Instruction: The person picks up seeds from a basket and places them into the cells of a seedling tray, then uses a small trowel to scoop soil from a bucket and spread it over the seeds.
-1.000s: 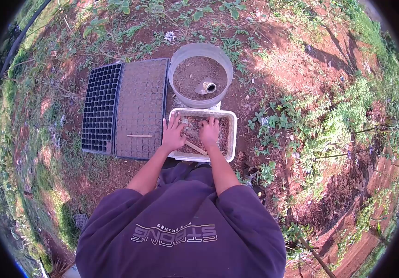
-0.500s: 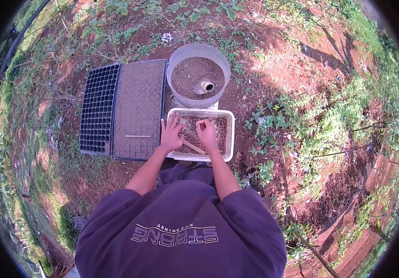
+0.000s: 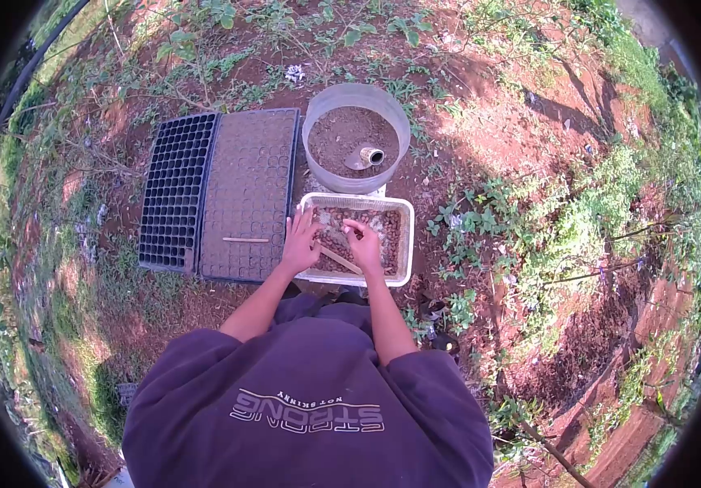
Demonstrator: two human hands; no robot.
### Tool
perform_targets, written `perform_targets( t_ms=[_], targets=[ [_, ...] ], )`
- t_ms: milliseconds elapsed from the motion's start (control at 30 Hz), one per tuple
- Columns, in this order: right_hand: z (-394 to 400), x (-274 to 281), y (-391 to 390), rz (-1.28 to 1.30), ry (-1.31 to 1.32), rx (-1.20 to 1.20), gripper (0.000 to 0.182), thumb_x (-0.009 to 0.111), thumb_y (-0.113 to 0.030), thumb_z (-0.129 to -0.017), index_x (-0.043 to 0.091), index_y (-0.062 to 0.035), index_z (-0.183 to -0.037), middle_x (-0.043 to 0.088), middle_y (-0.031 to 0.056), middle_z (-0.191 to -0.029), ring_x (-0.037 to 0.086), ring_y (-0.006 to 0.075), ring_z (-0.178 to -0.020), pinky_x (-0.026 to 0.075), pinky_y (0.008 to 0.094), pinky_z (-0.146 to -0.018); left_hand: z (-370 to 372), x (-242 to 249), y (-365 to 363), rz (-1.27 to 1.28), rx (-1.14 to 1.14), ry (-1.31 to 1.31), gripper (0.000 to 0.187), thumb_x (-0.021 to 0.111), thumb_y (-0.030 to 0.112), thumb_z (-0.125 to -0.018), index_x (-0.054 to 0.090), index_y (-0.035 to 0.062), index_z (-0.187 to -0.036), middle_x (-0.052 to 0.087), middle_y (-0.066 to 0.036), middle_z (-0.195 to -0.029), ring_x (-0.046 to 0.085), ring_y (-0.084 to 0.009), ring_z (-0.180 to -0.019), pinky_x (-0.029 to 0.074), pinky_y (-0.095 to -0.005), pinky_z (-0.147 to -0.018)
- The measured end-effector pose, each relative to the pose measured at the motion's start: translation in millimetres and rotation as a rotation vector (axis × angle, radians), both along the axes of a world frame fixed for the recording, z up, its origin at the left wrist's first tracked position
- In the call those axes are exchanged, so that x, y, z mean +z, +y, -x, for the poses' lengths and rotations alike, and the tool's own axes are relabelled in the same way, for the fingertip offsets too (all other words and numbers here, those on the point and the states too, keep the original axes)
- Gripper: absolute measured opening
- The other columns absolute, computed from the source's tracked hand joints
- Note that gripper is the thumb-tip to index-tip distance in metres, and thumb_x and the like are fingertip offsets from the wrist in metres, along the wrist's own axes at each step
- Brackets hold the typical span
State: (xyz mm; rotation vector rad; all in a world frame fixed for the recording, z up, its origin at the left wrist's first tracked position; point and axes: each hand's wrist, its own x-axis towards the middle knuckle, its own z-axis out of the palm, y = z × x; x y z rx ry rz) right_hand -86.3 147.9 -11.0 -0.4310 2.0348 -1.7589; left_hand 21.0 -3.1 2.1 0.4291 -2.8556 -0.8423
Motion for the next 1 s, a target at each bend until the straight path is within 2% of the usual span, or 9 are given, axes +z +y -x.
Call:
perform_targets(
  t_ms=[133, 200, 267, 433, 600, 667, 733, 800, 1000],
  targets=[
    [-15.9, 3.1, -17.1, -0.022, -0.042, -0.014, 0.021, 0.061, -0.007, -0.089, 0.067, 0.0008, -0.108, 0.07, 0.0065, -0.091, 0.062, 0.0088, -0.083, 0.048, 0.0231, -0.077, -19.9, 5.4, -12.3, -0.042, 0.0, 0.038, 0.041, 0.059, 0.005, -0.074, 0.06, 0.0159, -0.114, 0.024, -0.013, -0.153, 0.009, -0.0357, -0.144, 0.01, -0.055, -0.114],
    [-25.8, -2.1, -28.3, 0.068, -0.026, -0.034, 0.021, 0.061, -0.007, -0.089, 0.068, -0.0003, -0.107, 0.067, 0.0012, -0.084, 0.056, 0.0062, -0.073, 0.046, 0.0226, -0.07, -31.5, 7.2, -21.0, -0.04, -0.018, 0.055, 0.041, 0.059, 0.005, -0.075, 0.06, 0.0166, -0.114, 0.024, -0.013, -0.152, 0.009, -0.0369, -0.144, 0.012, -0.0537, -0.115],
    [-35.7, 0.8, -41.2, 0.051, -0.025, -0.039, 0.021, 0.062, -0.007, -0.088, 0.068, -0.0005, -0.107, 0.066, 0.0011, -0.083, 0.055, 0.0065, -0.073, 0.046, 0.0227, -0.07, -42.1, 13.3, -32.9, -0.079, 0.006, 0.118, 0.04, 0.058, 0.004, -0.076, 0.06, 0.0154, -0.114, 0.025, -0.014, -0.152, 0.011, -0.0368, -0.143, 0.014, -0.0507, -0.115],
    [-68.2, 19.1, -79.0, 0.06, -0.068, -0.087, 0.02, 0.061, -0.006, -0.088, 0.067, 0.0, -0.106, 0.066, 0.0021, -0.086, 0.056, 0.0072, -0.076, 0.046, 0.023, -0.072, -72.4, 28.0, -71.1, -0.121, 0.013, 0.202, 0.026, 0.054, 0.013, -0.09, 0.059, 0.0102, -0.115, 0.027, -0.016, -0.151, 0.014, -0.0364, -0.143, 0.017, -0.0475, -0.115],
    [-109.3, 29.1, -128.9, 0.152, -0.03, -0.145, 0.019, 0.064, -0.01, -0.089, 0.068, -0.0027, -0.106, 0.063, -0.003, -0.083, 0.051, 0.0041, -0.072, 0.043, 0.0197, -0.069, -118.8, 29.8, -115.4, -0.123, 0.063, 0.226, 0.027, 0.048, 0.017, -0.092, 0.057, 0.0079, -0.116, 0.031, -0.017, -0.148, 0.017, -0.037, -0.142, 0.017, -0.0481, -0.115],
    [-125.2, 33.3, -147.4, 0.138, -0.054, -0.149, 0.018, 0.064, -0.01, -0.088, 0.069, -0.0048, -0.105, 0.064, 0.0002, -0.089, 0.054, 0.0069, -0.079, 0.043, 0.0211, -0.073, -137.9, 26.1, -134.7, -0.113, 0.078, 0.219, 0.027, 0.047, 0.017, -0.093, 0.057, 0.007, -0.116, 0.032, -0.017, -0.147, 0.018, -0.0372, -0.141, 0.018, -0.0478, -0.114],
    [-137.7, 31.4, -167.8, -0.02, 0.311, -0.179, 0.017, 0.065, -0.011, -0.087, 0.07, -0.0073, -0.103, 0.062, 0.0032, -0.091, 0.055, 0.0106, -0.082, 0.043, 0.0242, -0.076, -158.3, 18.4, -154.1, -0.07, 0.093, 0.226, 0.025, 0.048, 0.014, -0.093, 0.057, 0.0069, -0.115, 0.036, -0.017, -0.144, 0.019, -0.0376, -0.141, 0.02, -0.0462, -0.114],
    [-160.5, 35.1, -187.7, -0.076, 0.251, -0.187, 0.017, 0.065, -0.012, -0.086, 0.071, -0.0097, -0.101, 0.06, 0.0046, -0.091, 0.054, 0.0137, -0.081, 0.043, 0.027, -0.077, -181.9, 22.0, -173.7, -0.031, 0.096, 0.206, 0.026, 0.049, 0.016, -0.092, 0.056, 0.006, -0.115, 0.037, -0.017, -0.143, 0.02, -0.0372, -0.14, 0.02, -0.0462, -0.114],
    [-220.3, 17.6, -245.6, -0.17, 0.382, -0.143, 0.015, 0.067, -0.014, -0.082, 0.072, -0.0123, -0.096, 0.062, 0.0047, -0.087, 0.053, 0.0194, -0.082, 0.043, 0.0327, -0.08, -238.8, 8.6, -236.5, 0.071, 0.156, 0.169, 0.03, 0.052, 0.017, -0.089, 0.053, 0.0056, -0.117, 0.039, -0.017, -0.14, 0.022, -0.0359, -0.139, 0.021, -0.0472, -0.114]
  ],
)
